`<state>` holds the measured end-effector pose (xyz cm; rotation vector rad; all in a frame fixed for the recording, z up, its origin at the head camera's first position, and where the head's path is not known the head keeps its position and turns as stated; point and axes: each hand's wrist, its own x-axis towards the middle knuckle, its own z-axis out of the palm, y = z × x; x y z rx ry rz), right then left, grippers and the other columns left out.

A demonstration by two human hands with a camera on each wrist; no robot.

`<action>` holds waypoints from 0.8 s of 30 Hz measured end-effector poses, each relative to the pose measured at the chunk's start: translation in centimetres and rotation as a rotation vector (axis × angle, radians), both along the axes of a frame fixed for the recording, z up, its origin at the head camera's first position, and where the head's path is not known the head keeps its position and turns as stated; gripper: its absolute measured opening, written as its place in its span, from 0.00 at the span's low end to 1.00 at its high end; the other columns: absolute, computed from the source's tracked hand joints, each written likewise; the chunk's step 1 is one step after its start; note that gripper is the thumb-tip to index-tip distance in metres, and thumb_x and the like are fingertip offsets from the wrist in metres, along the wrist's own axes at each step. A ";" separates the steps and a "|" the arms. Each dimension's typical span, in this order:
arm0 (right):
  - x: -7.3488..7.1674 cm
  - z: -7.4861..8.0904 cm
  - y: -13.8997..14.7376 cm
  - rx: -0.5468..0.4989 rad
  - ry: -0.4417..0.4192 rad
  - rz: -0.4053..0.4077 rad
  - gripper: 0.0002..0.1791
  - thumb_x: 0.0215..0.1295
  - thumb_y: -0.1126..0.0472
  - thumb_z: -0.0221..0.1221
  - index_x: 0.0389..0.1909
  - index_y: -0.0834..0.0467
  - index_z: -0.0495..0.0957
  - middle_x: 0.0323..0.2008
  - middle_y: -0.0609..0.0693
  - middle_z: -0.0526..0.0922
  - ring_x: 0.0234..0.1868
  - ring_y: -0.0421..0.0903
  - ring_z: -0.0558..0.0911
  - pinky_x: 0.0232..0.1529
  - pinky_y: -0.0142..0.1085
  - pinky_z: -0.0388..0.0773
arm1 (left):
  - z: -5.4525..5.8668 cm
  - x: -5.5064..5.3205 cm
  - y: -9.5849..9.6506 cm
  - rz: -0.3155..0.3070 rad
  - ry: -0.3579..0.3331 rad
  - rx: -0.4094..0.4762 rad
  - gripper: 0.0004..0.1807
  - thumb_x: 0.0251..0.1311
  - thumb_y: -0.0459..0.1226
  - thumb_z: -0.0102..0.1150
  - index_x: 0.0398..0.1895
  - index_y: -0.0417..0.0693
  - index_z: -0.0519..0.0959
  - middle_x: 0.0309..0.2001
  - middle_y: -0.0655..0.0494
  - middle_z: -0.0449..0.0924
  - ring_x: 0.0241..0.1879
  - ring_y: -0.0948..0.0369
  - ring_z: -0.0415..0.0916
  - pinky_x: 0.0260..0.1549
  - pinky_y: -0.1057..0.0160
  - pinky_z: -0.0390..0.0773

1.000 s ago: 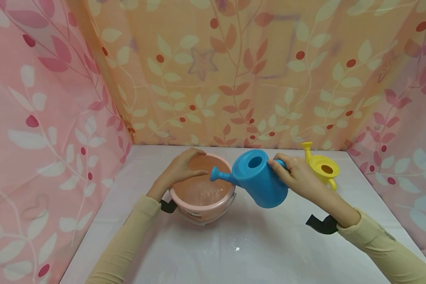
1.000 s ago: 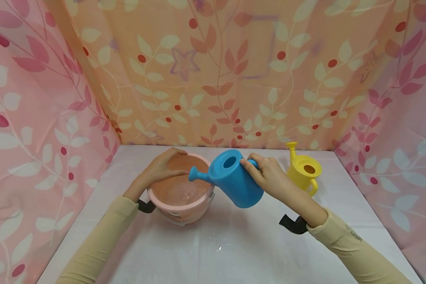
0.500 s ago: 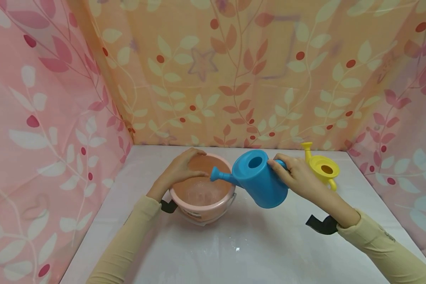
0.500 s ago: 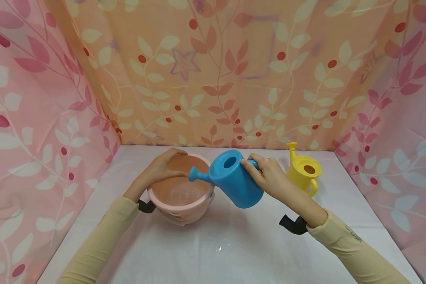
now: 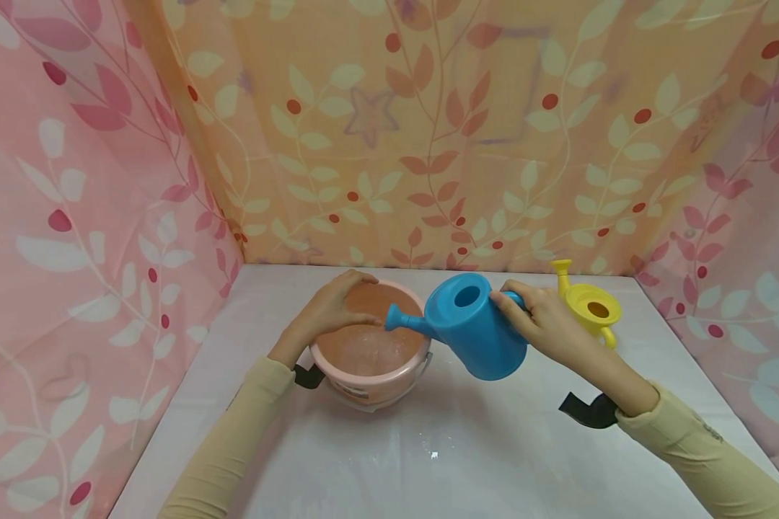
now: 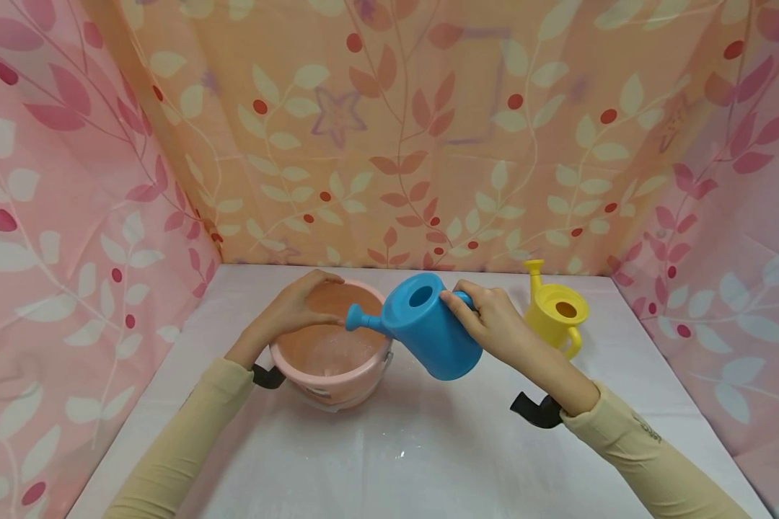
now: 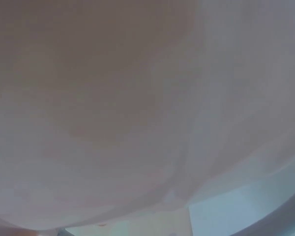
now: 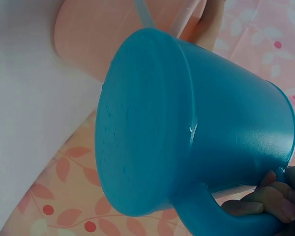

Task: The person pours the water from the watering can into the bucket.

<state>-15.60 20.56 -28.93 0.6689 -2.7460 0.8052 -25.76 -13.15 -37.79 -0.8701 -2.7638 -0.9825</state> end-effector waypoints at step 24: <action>0.0 0.1 0.1 0.015 0.010 0.004 0.14 0.70 0.52 0.49 0.31 0.59 0.73 0.25 0.50 0.80 0.29 0.47 0.81 0.35 0.52 0.81 | 0.3 0.2 0.1 0.000 0.013 -0.024 0.40 0.39 0.56 0.71 0.57 0.53 0.71 0.55 0.57 0.72 0.59 0.56 0.66 0.58 0.52 0.68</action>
